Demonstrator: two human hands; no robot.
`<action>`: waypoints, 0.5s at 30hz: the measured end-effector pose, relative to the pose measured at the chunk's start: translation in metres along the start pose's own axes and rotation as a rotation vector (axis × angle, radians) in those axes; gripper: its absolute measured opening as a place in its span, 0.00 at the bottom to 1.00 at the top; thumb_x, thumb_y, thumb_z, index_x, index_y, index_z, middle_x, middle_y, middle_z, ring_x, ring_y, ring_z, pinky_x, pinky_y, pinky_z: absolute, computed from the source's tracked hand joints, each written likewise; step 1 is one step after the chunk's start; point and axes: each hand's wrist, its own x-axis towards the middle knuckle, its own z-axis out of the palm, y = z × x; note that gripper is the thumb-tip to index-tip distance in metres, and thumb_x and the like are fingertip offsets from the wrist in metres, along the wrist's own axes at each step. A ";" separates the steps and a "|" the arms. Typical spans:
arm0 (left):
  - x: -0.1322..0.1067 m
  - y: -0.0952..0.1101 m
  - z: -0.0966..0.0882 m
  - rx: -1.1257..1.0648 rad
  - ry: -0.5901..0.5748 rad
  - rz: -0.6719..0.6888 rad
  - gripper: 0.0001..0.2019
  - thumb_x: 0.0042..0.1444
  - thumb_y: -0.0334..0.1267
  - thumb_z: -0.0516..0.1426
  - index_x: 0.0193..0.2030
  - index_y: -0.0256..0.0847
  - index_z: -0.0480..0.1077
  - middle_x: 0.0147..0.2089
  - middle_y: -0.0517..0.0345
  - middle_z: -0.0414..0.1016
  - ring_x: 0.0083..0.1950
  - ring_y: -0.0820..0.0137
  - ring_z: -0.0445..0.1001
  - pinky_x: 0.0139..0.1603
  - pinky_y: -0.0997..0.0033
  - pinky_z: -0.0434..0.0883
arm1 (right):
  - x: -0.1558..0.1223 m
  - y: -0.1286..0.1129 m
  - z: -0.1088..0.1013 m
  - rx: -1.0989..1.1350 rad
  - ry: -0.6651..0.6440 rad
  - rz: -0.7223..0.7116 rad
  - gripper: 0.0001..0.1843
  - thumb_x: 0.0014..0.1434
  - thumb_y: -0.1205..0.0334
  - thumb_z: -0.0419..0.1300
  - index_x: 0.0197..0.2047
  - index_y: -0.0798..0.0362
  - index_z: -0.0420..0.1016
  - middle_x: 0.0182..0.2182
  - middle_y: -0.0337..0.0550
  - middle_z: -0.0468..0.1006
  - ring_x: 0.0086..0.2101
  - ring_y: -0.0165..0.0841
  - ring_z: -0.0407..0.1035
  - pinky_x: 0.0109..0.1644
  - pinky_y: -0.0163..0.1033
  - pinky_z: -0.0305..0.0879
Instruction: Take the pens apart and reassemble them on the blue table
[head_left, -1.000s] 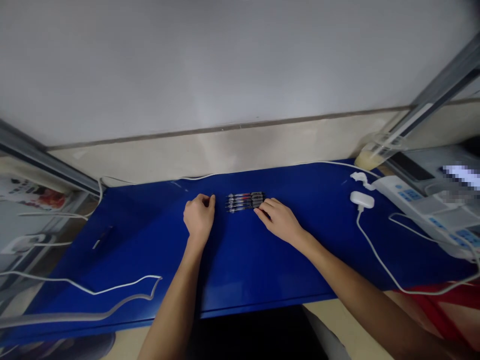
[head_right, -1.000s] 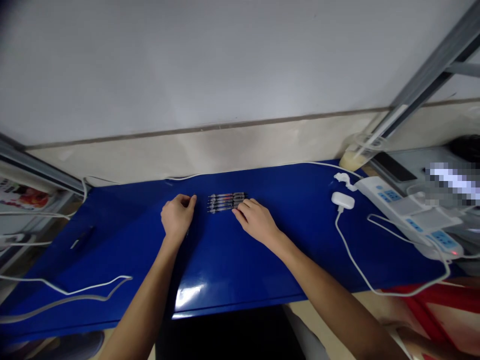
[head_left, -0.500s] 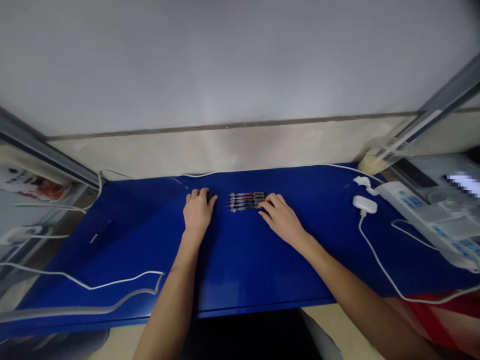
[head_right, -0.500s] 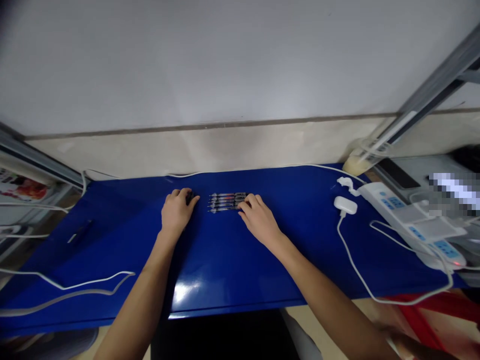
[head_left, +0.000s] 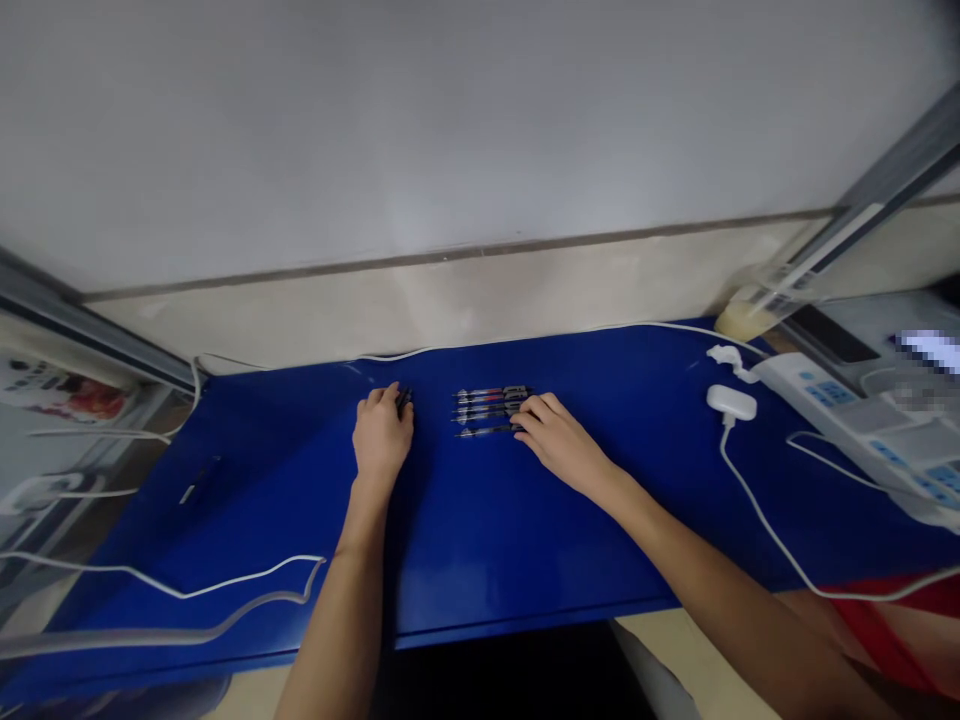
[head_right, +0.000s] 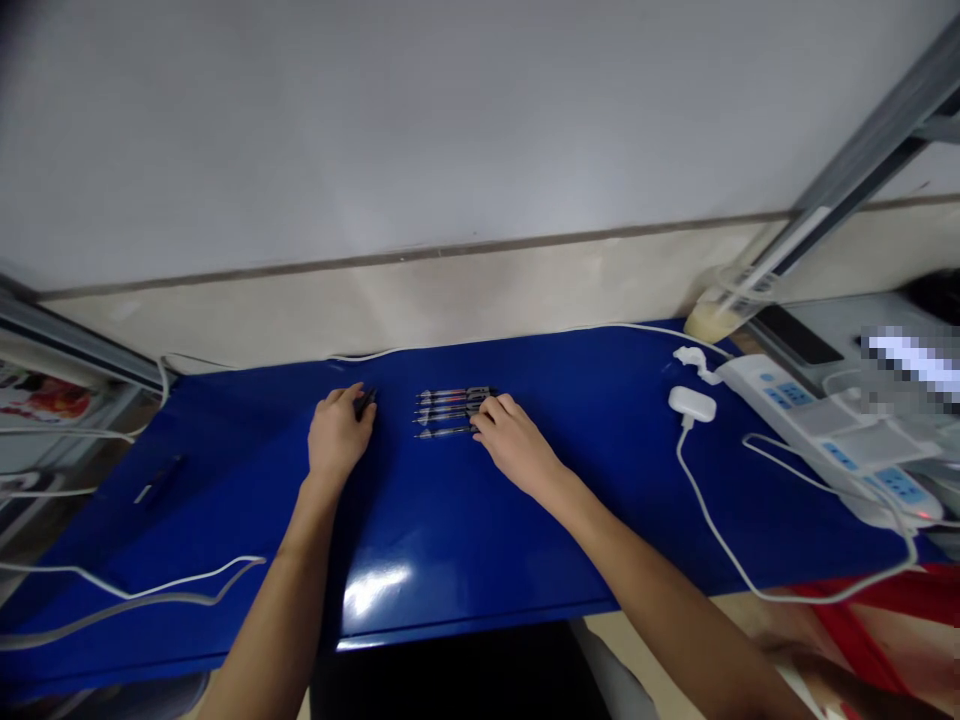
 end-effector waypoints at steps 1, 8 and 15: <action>-0.001 0.000 -0.001 0.007 0.009 -0.039 0.22 0.64 0.39 0.51 0.63 0.39 0.68 0.58 0.45 0.73 0.57 0.52 0.69 0.54 0.55 0.70 | 0.000 0.000 0.000 -0.008 -0.008 0.008 0.11 0.68 0.66 0.56 0.50 0.56 0.76 0.44 0.53 0.74 0.47 0.43 0.65 0.51 0.50 0.72; -0.007 0.012 -0.008 0.089 0.105 -0.128 0.24 0.65 0.46 0.51 0.65 0.42 0.67 0.57 0.40 0.72 0.56 0.48 0.68 0.54 0.48 0.66 | 0.002 -0.002 0.002 -0.010 -0.040 0.013 0.10 0.70 0.67 0.52 0.44 0.56 0.75 0.43 0.52 0.75 0.45 0.43 0.66 0.49 0.50 0.69; -0.034 0.062 -0.014 -0.018 0.114 0.583 0.19 0.69 0.49 0.49 0.58 0.46 0.72 0.53 0.48 0.75 0.54 0.58 0.70 0.59 0.56 0.60 | 0.002 -0.005 0.001 0.161 -0.017 0.086 0.08 0.71 0.67 0.50 0.48 0.56 0.69 0.44 0.52 0.77 0.44 0.41 0.69 0.50 0.50 0.67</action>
